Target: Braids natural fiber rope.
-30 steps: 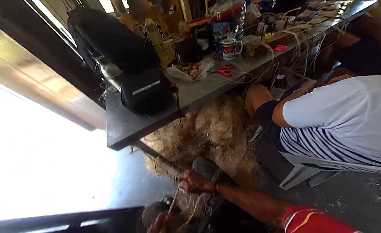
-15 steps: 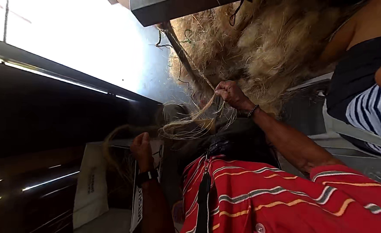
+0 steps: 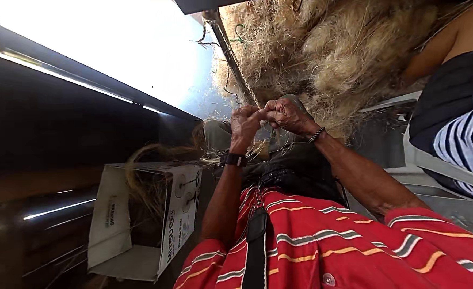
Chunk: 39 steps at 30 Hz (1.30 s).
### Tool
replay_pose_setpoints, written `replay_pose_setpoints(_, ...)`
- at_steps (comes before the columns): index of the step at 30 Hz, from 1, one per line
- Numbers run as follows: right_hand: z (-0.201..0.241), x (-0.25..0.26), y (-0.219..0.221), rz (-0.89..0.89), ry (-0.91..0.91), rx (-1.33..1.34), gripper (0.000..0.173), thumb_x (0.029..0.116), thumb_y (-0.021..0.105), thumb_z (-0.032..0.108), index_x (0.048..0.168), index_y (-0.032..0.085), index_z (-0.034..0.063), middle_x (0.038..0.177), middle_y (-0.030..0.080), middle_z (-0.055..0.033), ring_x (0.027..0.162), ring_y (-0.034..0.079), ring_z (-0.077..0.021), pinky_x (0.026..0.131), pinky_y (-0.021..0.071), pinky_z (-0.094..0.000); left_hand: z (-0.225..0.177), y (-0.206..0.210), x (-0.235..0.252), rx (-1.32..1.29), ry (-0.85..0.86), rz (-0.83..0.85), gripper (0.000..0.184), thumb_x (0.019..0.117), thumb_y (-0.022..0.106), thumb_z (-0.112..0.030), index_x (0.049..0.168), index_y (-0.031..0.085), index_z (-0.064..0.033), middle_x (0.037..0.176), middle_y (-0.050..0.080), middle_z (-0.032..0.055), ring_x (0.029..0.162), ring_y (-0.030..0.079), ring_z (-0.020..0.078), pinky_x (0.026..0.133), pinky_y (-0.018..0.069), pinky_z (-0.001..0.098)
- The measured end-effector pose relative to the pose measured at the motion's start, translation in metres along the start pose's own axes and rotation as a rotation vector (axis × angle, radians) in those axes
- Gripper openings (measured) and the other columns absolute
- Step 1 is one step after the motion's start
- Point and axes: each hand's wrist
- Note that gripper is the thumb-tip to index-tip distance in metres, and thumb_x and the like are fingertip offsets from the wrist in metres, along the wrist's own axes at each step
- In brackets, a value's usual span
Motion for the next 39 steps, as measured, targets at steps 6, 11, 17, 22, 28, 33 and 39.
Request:
replay_pose_setpoints(6,-0.003,-0.005,-0.039,0.158,-0.003,-0.167,0.014,0.0982,0.061,0.005,0.091,0.073,0.0018,0.08,0.072,-0.0035,0.071,0.066,-0.0081,0.073,0.0561,-0.0289,0.002,-0.014,-0.006,-0.059,-0.067,0.023,0.014,0.1,0.061,-0.008,0.088,0.064,-0.0007,0.069,0.065,0.0018,0.051,0.052,0.0052,0.049,0.0431,0.0211)
replay_pose_setpoints(11,-0.025,-0.043,-0.113,0.013,0.157,-0.362,0.012,0.0979,0.064,0.008,0.092,0.074,0.0029,0.075,0.07,-0.0047,0.063,0.063,-0.0124,0.065,0.0537,-0.0354,0.008,-0.027,-0.007,-0.122,-0.104,0.036,0.015,0.0997,0.062,-0.008,0.086,0.065,-0.002,0.067,0.065,0.001,0.05,0.05,0.0047,0.048,0.0422,0.0199)
replay_pose_setpoints(17,-0.073,-0.106,-0.161,-0.353,0.501,-0.335,0.023,0.1041,0.059,0.013,0.12,0.063,-0.0032,0.107,0.068,-0.0219,0.088,0.067,-0.0299,0.083,0.0566,-0.0505,0.013,-0.03,-0.007,-0.23,-0.14,0.047,0.012,0.0999,0.061,-0.006,0.089,0.065,-0.0022,0.07,0.066,0.0014,0.049,0.05,0.0038,0.046,0.0419,0.0184)
replay_pose_setpoints(22,-0.117,-0.15,-0.148,-0.471,0.732,-0.218,0.026,0.1031,0.06,0.012,0.126,0.062,-0.0012,0.109,0.066,-0.0225,0.086,0.064,-0.0303,0.077,0.0539,-0.0501,0.021,-0.029,-0.004,-0.26,-0.136,0.047,0.011,0.1002,0.061,-0.007,0.091,0.065,-0.0024,0.071,0.066,0.0017,0.051,0.053,0.0047,0.047,0.0449,0.0188)
replay_pose_setpoints(28,-0.161,-0.181,-0.116,-0.54,0.865,-0.028,0.032,0.1065,0.056,0.03,0.125,0.065,0.0054,0.1,0.066,-0.0153,0.075,0.062,-0.0211,0.066,0.0534,-0.0398,0.03,-0.034,-0.002,-0.279,-0.061,0.113,0.007,0.0988,0.06,-0.001,0.095,0.065,-0.0002,0.079,0.071,0.0047,0.057,0.059,0.0067,0.052,0.05,0.0201)
replay_pose_setpoints(33,-0.163,-0.191,-0.109,-0.624,0.904,0.118,0.045,0.1051,0.054,0.048,0.12,0.066,0.0073,0.089,0.066,-0.0085,0.067,0.062,-0.0165,0.059,0.0539,-0.0344,0.03,-0.034,-0.003,-0.234,0.018,0.175,0.007,0.0932,0.062,0.002,0.098,0.066,-0.0001,0.087,0.072,0.0052,0.063,0.061,0.0074,0.057,0.0522,0.0223)
replay_pose_setpoints(39,-0.166,-0.194,-0.115,-0.585,0.93,0.09,0.045,0.1053,0.054,0.047,0.119,0.065,0.0063,0.087,0.065,-0.0089,0.065,0.062,-0.017,0.058,0.0536,-0.0355,0.038,-0.035,-0.011,-0.158,0.001,0.184,0.014,0.095,0.067,-0.007,0.109,0.067,-0.0101,0.085,0.068,0.0013,0.065,0.06,0.0072,0.059,0.0514,0.0233)
Point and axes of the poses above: each hand's wrist, its own x-axis towards the middle knuckle, its own y-axis out of the palm, z = x × y
